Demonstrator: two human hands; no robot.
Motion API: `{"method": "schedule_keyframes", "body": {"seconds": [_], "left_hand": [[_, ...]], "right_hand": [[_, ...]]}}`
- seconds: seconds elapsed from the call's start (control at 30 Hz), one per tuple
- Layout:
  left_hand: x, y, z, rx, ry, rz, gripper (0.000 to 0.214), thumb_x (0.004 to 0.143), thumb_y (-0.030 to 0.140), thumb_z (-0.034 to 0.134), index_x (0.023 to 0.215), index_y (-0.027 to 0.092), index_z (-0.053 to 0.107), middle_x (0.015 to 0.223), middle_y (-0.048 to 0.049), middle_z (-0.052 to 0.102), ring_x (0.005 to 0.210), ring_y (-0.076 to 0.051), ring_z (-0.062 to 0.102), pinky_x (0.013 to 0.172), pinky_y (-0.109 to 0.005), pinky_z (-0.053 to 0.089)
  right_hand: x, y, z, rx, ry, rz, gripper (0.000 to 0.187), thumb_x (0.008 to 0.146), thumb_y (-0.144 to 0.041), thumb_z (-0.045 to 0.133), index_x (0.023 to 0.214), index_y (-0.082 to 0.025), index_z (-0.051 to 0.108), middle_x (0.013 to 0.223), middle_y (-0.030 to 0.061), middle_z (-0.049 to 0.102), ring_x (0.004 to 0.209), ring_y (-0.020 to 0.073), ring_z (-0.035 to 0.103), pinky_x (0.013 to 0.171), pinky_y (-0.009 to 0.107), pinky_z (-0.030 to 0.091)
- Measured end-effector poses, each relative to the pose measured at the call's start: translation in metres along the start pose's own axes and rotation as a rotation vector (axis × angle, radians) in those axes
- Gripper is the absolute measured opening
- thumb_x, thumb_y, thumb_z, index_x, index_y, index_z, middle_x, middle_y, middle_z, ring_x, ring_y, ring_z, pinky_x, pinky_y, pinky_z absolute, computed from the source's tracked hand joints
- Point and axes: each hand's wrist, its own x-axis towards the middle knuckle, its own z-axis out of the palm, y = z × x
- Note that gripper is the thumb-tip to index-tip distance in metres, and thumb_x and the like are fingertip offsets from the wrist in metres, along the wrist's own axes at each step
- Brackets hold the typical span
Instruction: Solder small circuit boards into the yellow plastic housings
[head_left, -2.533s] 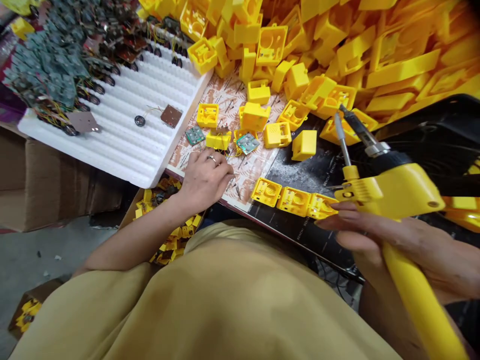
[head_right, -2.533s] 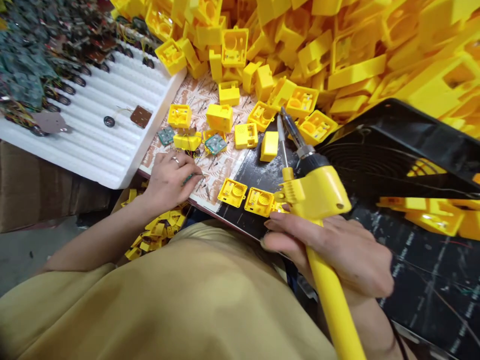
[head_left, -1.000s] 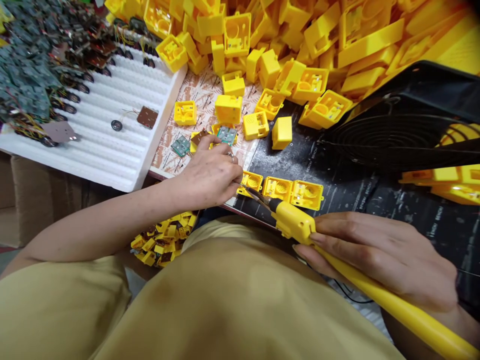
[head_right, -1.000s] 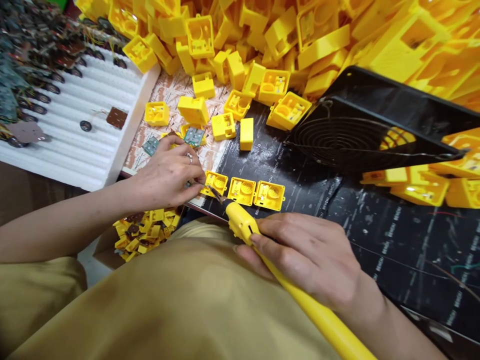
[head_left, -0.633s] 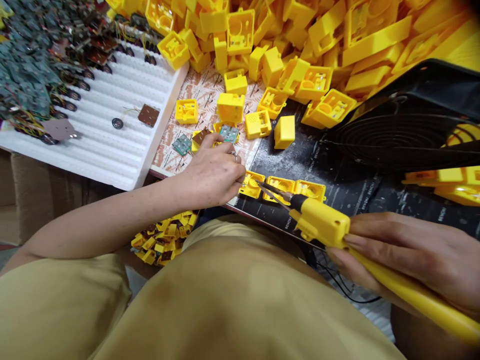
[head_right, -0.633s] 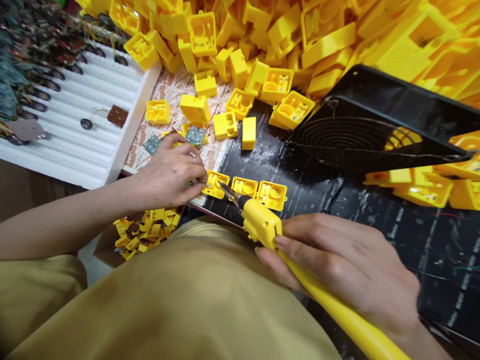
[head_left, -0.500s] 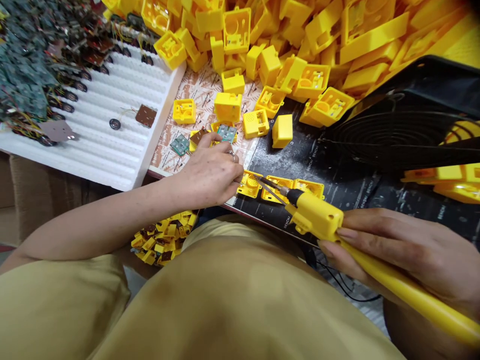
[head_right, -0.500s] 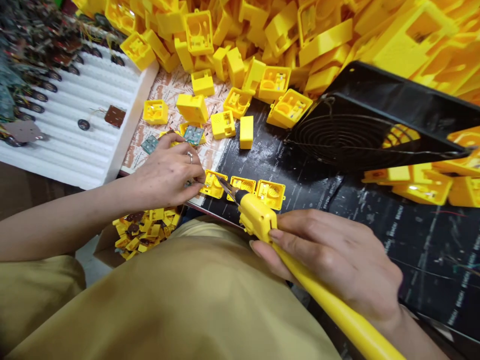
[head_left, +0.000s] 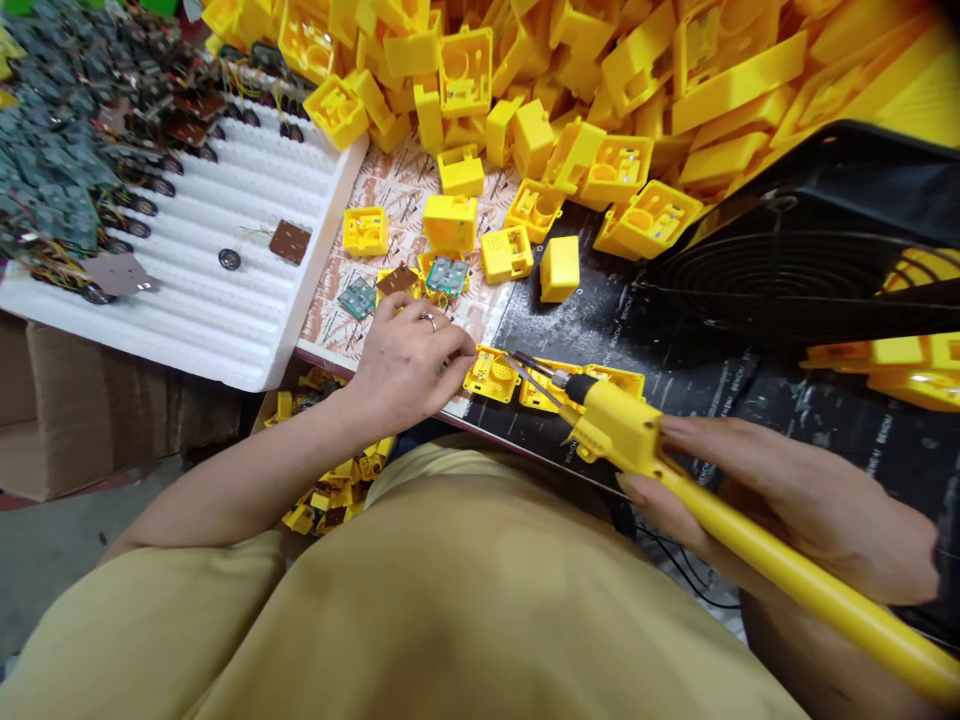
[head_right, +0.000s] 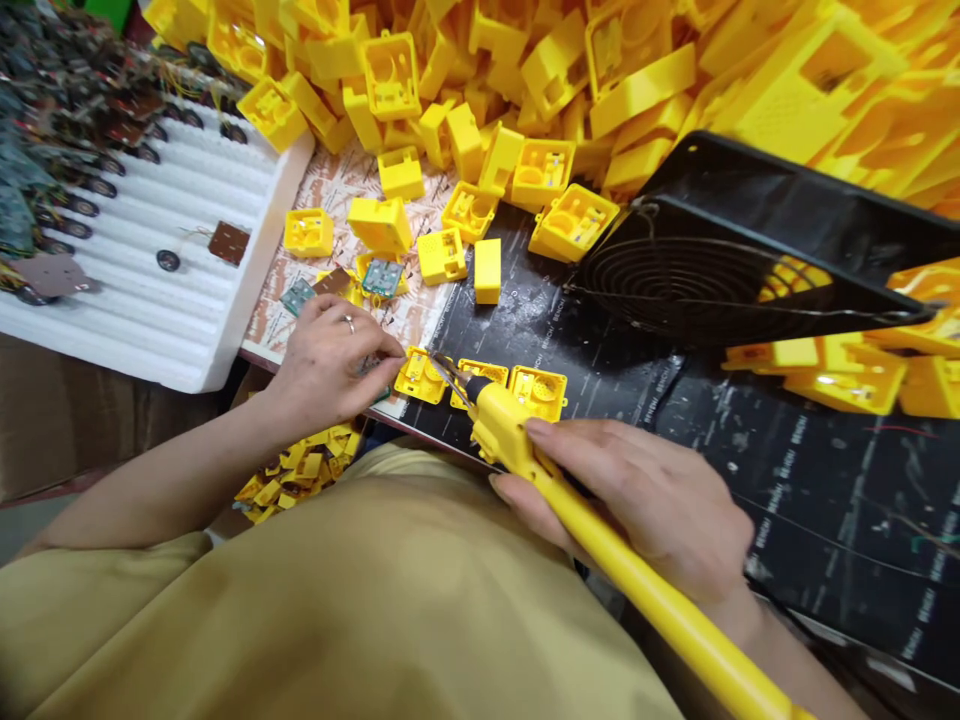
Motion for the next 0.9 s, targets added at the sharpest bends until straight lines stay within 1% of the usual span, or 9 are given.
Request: {"method": "schedule_keyframes", "body": {"seconds": [0.1, 0.27, 0.33, 0.43, 0.57, 0.7, 0.77, 0.83, 0.9], "left_hand": [[0.001, 0.002, 0.004, 0.059, 0.019, 0.047, 0.023, 0.088, 0.024, 0.05, 0.078, 0.018, 0.071, 0.072, -0.0034, 0.071, 0.083, -0.022, 0.063, 0.086, -0.043, 0.04], [0.006, 0.003, 0.004, 0.114, 0.008, 0.085, 0.021, 0.085, 0.022, 0.051, 0.073, 0.018, 0.068, 0.071, -0.0047, 0.07, 0.084, -0.024, 0.062, 0.085, -0.044, 0.038], [0.009, 0.004, 0.003, 0.123, -0.006, 0.095, 0.022, 0.085, 0.022, 0.05, 0.072, 0.017, 0.068, 0.071, -0.0055, 0.069, 0.083, -0.024, 0.061, 0.084, -0.045, 0.038], [0.014, 0.004, 0.001, 0.142, -0.048, 0.107, 0.025, 0.085, 0.023, 0.048, 0.071, 0.016, 0.068, 0.072, -0.0067, 0.069, 0.082, -0.024, 0.06, 0.083, -0.045, 0.038], [0.019, 0.005, -0.002, 0.17, -0.118, 0.123, 0.027, 0.084, 0.023, 0.046, 0.069, 0.017, 0.067, 0.068, -0.0054, 0.067, 0.079, -0.023, 0.058, 0.083, -0.045, 0.038], [0.021, 0.004, -0.002, 0.197, -0.144, 0.136, 0.028, 0.085, 0.025, 0.046, 0.069, 0.017, 0.067, 0.067, -0.0046, 0.067, 0.079, -0.023, 0.057, 0.083, -0.045, 0.039], [0.021, 0.003, -0.002, 0.212, -0.147, 0.15, 0.028, 0.085, 0.026, 0.046, 0.069, 0.018, 0.067, 0.067, -0.0042, 0.066, 0.079, -0.022, 0.057, 0.082, -0.044, 0.04], [0.021, 0.002, -0.003, 0.219, -0.15, 0.165, 0.027, 0.084, 0.025, 0.046, 0.07, 0.018, 0.068, 0.066, -0.0038, 0.065, 0.078, -0.022, 0.057, 0.081, -0.043, 0.041], [0.022, 0.002, -0.003, 0.218, -0.153, 0.174, 0.027, 0.084, 0.026, 0.046, 0.069, 0.019, 0.068, 0.065, -0.0038, 0.064, 0.077, -0.022, 0.056, 0.081, -0.043, 0.041]], "right_hand": [[0.006, -0.004, 0.003, 0.074, -0.045, -0.11, 0.023, 0.091, -0.025, 0.064, 0.113, -0.021, 0.057, 0.082, 0.0016, 0.071, 0.071, 0.0122, 0.069, 0.07, 0.022, 0.06], [0.013, -0.014, 0.001, 0.086, -0.111, -0.08, 0.004, 0.09, -0.021, 0.064, 0.091, -0.021, 0.059, 0.076, 0.0006, 0.068, 0.071, 0.0125, 0.068, 0.067, 0.023, 0.059], [0.016, -0.015, 0.001, 0.045, -0.107, -0.116, 0.006, 0.09, -0.022, 0.063, 0.086, -0.02, 0.059, 0.074, 0.0007, 0.067, 0.069, 0.0116, 0.068, 0.066, 0.022, 0.058], [0.022, -0.014, 0.003, -0.007, -0.078, -0.261, 0.009, 0.087, -0.018, 0.068, 0.085, -0.018, 0.059, 0.074, 0.0009, 0.068, 0.068, 0.0091, 0.067, 0.067, 0.018, 0.058], [0.026, -0.013, 0.0, 0.022, -0.036, -0.384, 0.018, 0.081, -0.017, 0.075, 0.091, -0.016, 0.06, 0.078, 0.0037, 0.07, 0.072, 0.0117, 0.068, 0.067, 0.022, 0.06], [0.028, -0.019, -0.011, -0.022, -0.056, -0.256, 0.008, 0.09, -0.021, 0.066, 0.085, -0.019, 0.06, 0.072, 0.002, 0.069, 0.067, 0.0099, 0.068, 0.063, 0.019, 0.058], [0.027, -0.021, -0.014, -0.039, -0.046, -0.193, 0.012, 0.093, -0.024, 0.061, 0.081, -0.022, 0.059, 0.069, 0.0006, 0.067, 0.062, 0.0098, 0.066, 0.058, 0.019, 0.057], [0.025, -0.021, -0.013, -0.06, -0.047, -0.154, 0.015, 0.094, -0.025, 0.058, 0.079, -0.023, 0.059, 0.066, -0.0006, 0.066, 0.058, 0.0108, 0.065, 0.054, 0.02, 0.057], [0.022, -0.017, -0.01, -0.078, -0.044, -0.123, 0.008, 0.092, -0.023, 0.06, 0.084, -0.024, 0.06, 0.07, -0.0002, 0.067, 0.059, 0.0122, 0.066, 0.052, 0.021, 0.057]]}}
